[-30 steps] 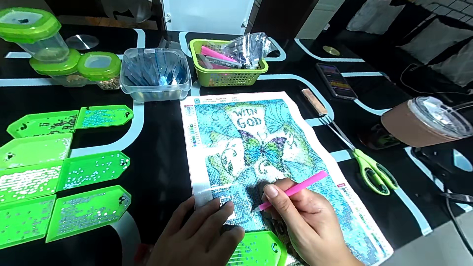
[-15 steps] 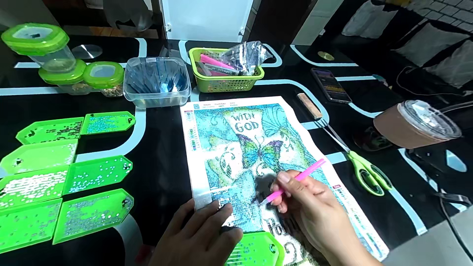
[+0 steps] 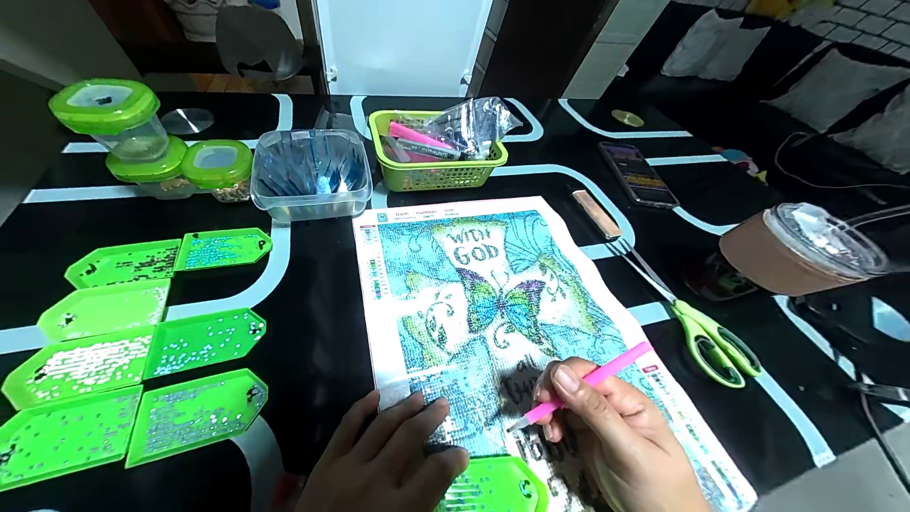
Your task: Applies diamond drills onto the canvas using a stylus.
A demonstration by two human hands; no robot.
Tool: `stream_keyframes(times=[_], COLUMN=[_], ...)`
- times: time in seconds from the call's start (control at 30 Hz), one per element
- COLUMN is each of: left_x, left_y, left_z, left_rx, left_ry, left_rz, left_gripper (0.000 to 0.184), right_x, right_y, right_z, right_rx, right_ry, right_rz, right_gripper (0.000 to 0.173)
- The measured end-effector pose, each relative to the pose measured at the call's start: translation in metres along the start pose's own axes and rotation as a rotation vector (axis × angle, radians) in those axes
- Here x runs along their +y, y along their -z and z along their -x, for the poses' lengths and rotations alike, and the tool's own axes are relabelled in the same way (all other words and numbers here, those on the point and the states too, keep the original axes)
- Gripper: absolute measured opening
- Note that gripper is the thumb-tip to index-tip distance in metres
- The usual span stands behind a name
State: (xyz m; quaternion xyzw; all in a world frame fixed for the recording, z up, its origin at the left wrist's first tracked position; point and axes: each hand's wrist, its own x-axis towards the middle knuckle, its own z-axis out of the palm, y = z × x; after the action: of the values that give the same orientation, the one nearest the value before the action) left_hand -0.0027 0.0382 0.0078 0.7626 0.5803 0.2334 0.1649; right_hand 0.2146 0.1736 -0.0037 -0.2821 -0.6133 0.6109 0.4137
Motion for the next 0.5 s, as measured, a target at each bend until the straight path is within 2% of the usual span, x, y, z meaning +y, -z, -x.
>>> stream_keyframes(times=[0.27, 0.5], left_x=[0.0009, 0.0044], left_y=[-0.0010, 0.0066], left_z=[0.0024, 0.0035], left_rx=[0.051, 0.005], left_ry=[-0.011, -0.007], left_rz=[0.074, 0.162], left_gripper=[0.038, 0.038], right_x=[0.0033, 0.0042], right_y=[0.0004, 0.0024], right_z=[-0.0005, -0.0001], right_rx=[-0.008, -0.016], right_ry=[0.038, 0.038], right_rz=[-0.039, -0.047], right_gripper=[0.027, 0.026])
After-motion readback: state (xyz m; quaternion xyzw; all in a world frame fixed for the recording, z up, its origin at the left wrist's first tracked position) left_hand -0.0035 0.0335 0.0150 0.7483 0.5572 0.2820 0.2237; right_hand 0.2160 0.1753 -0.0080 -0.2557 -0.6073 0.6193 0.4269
